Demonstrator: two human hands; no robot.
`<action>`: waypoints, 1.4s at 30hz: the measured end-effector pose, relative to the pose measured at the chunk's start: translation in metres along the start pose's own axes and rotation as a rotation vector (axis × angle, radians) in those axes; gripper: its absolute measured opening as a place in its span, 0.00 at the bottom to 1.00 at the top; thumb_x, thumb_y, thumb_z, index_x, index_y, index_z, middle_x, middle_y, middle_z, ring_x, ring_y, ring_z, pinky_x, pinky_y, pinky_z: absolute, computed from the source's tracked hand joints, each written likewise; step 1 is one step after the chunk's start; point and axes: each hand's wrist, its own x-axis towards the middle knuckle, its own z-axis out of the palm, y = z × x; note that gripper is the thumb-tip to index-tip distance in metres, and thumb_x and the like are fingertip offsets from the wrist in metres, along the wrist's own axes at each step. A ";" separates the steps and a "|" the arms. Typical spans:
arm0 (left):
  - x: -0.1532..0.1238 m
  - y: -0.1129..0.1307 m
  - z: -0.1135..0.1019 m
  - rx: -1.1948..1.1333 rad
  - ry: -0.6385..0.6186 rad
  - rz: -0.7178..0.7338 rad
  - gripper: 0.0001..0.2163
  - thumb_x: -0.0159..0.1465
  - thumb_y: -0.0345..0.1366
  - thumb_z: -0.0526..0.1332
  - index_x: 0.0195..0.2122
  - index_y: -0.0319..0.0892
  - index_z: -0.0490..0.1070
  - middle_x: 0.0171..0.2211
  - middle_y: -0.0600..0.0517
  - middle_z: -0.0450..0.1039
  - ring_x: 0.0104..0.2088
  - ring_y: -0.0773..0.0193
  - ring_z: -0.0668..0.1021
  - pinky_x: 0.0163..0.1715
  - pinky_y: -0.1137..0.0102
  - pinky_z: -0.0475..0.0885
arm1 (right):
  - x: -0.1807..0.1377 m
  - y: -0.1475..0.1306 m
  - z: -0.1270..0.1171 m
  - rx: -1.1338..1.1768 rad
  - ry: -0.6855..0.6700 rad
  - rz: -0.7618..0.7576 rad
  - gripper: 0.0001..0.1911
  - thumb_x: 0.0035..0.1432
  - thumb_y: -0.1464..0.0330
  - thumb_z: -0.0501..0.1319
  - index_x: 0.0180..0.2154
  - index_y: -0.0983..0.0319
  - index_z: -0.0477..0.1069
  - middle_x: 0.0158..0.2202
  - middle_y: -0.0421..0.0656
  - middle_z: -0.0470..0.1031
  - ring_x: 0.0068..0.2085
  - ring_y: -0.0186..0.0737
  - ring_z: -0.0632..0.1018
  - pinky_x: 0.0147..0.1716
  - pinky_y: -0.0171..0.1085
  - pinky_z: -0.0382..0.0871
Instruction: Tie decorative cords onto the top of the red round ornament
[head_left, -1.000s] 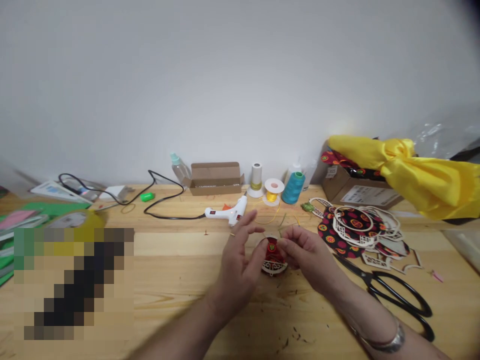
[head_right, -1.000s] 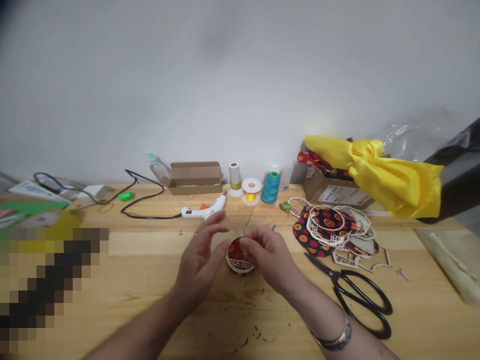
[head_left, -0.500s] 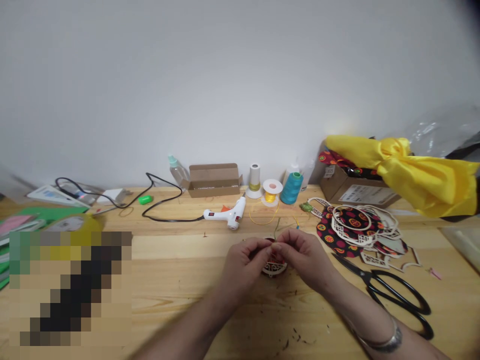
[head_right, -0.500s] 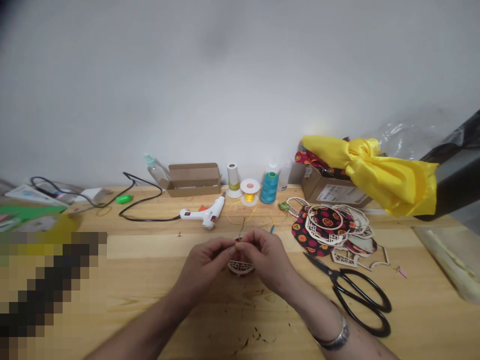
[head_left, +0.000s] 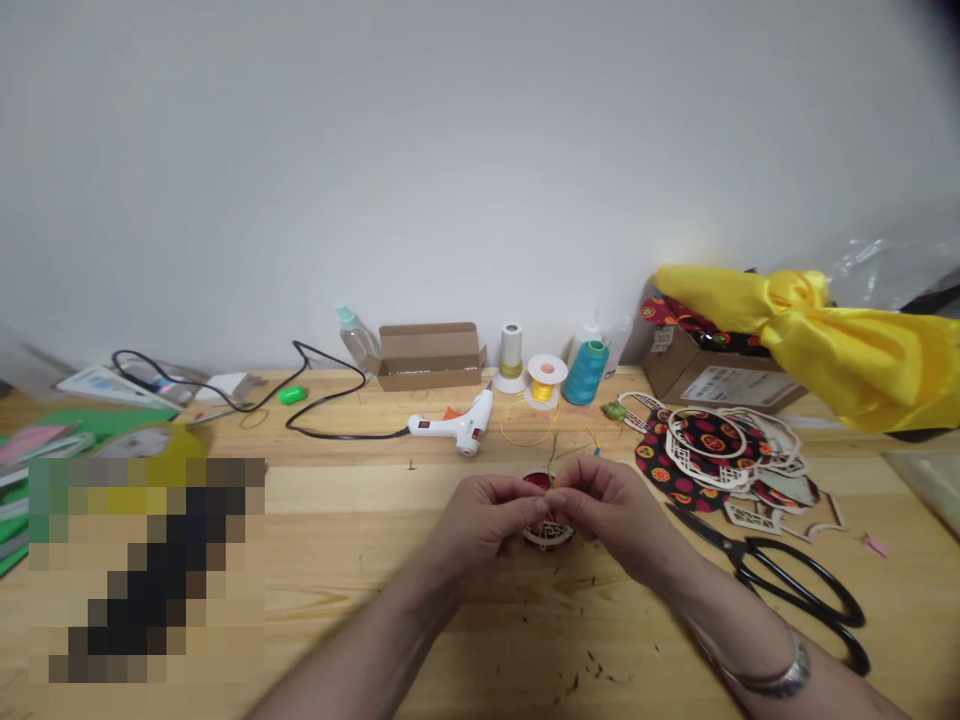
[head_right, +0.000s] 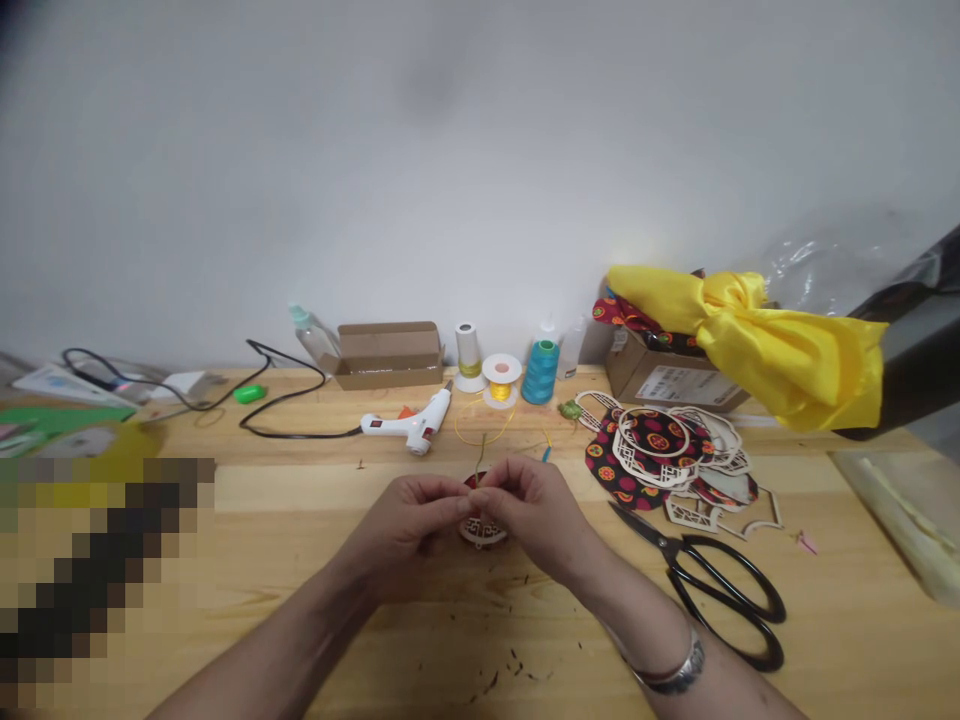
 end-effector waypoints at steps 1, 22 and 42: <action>0.000 0.000 0.001 -0.010 0.003 -0.009 0.09 0.49 0.38 0.65 0.26 0.36 0.75 0.14 0.57 0.63 0.13 0.78 0.56 0.13 0.77 0.46 | 0.000 0.000 0.000 0.010 -0.008 0.007 0.11 0.43 0.65 0.64 0.21 0.64 0.64 0.16 0.33 0.62 0.18 0.26 0.61 0.17 0.29 0.54; 0.003 0.003 0.004 -0.190 0.158 0.082 0.05 0.45 0.34 0.67 0.20 0.37 0.74 0.14 0.56 0.68 0.13 0.77 0.60 0.15 0.76 0.51 | 0.002 0.001 -0.005 -0.373 0.048 -0.130 0.13 0.53 0.61 0.56 0.26 0.64 0.71 0.23 0.41 0.72 0.26 0.34 0.70 0.25 0.33 0.63; 0.010 -0.008 0.000 -0.490 0.021 0.004 0.09 0.50 0.34 0.64 0.21 0.38 0.64 0.11 0.63 0.53 0.12 0.79 0.52 0.12 0.78 0.42 | -0.019 0.015 0.007 -1.084 -0.150 -1.001 0.13 0.56 0.64 0.51 0.25 0.64 0.68 0.26 0.46 0.68 0.29 0.40 0.68 0.27 0.39 0.60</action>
